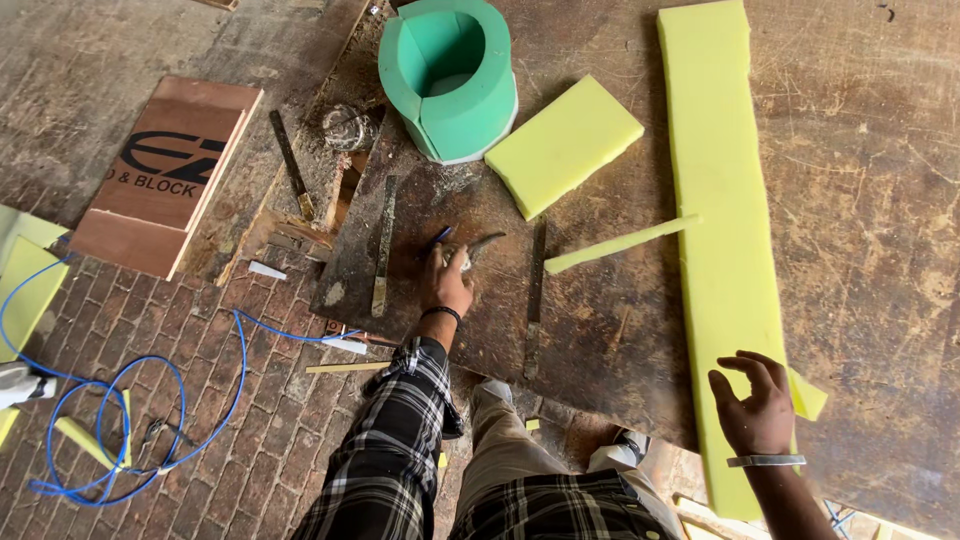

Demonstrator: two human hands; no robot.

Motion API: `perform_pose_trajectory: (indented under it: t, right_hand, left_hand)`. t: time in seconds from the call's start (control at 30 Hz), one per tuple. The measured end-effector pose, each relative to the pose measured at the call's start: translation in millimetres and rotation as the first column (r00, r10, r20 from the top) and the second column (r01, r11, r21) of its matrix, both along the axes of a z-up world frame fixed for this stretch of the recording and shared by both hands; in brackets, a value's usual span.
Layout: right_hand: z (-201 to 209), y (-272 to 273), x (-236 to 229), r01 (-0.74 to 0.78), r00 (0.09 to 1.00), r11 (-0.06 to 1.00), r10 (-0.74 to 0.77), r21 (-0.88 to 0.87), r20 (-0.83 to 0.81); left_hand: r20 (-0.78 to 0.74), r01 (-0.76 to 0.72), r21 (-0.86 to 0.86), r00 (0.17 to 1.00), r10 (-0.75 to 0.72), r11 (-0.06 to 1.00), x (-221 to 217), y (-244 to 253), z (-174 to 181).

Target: The person uses a spray gun to apply adhesive to wooden templates, then places them on a yellow foam sheet. Using a long metal blade, the person cuts the foam along the template edges to create shaped pieces. The cut foam pieces are then stacked and placed onto a wooden chair frame.

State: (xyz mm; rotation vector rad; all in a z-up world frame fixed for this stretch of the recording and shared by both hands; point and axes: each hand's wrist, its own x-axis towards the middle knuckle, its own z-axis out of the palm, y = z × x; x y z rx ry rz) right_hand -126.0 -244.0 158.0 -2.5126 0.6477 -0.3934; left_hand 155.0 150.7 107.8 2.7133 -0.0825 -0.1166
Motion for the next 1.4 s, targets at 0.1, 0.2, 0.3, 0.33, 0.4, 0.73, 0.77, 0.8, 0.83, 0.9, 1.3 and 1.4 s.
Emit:
perform_pose_trajectory:
  t: [0.1,0.2,0.3,0.33,0.4,0.73,0.77,0.8,0.83,0.9,1.3,1.4]
  right_hand:
    - [1.5,54.8,33.3,0.066,0.997,0.992,-0.061,0.106,-0.044]
    - [-2.2,122.9,70.4,0.102,0.989,0.968,-0.073,0.228,-0.131]
    - [-8.3,180.9,105.2,0.000,0.984,0.968,0.044,0.251,-0.173]
    - [-9.4,196.3,112.2,-0.050,0.975,0.970,0.099,0.238,-0.198]
    - [-15.9,217.8,124.7,-0.126,0.955,0.966,0.180,0.227,-0.237]
    - [-58.3,221.7,143.3,-0.149,0.845,0.973,0.218,0.178,-0.489]
    - [-63.8,219.2,142.4,-0.154,0.829,0.975,0.216,0.160,-0.516]
    - [-69.7,218.7,143.3,-0.148,0.826,0.976,0.210,0.159,-0.523]
    - [-74.3,219.2,143.3,-0.142,0.822,0.977,0.205,0.157,-0.531]
    - [-78.3,222.3,139.4,-0.160,0.826,0.973,0.225,0.168,-0.517]
    - [-42.1,238.2,138.2,-0.142,0.859,0.983,0.181,0.117,-0.480]
    - [-37.0,210.1,124.8,-0.032,0.911,0.999,0.031,0.003,-0.411]
  left_hand:
    - [-0.050,0.091,-0.187,0.994,-0.102,0.978,22.1,12.3,-11.1]
    - [-0.066,0.169,-0.260,0.979,-0.193,0.951,43.1,58.0,-14.7]
    - [0.051,0.145,-0.354,0.989,-0.136,0.924,86.8,111.4,-9.6]
    - [0.089,0.117,-0.401,0.992,-0.088,0.908,103.4,132.4,-7.3]
    - [0.018,-0.005,-0.364,1.000,0.013,0.932,141.6,179.6,-6.4]
    - [-0.261,-0.667,-0.386,0.741,0.618,0.637,274.3,375.0,-55.5]
    - [-0.214,-0.631,-0.343,0.774,0.596,0.696,275.2,379.7,-62.9]
    - [-0.169,-0.590,-0.295,0.806,0.567,0.751,275.8,384.4,-67.8]
    - [-0.151,-0.581,-0.304,0.812,0.564,0.755,274.7,387.5,-72.6]
    - [-0.119,-0.555,-0.319,0.827,0.549,0.768,266.1,388.8,-79.9]
    - [-0.122,-0.195,-0.802,0.979,0.165,0.564,108.6,202.3,-66.4]
    - [-0.155,-0.114,-0.840,0.987,-0.033,0.531,66.8,120.6,-59.2]
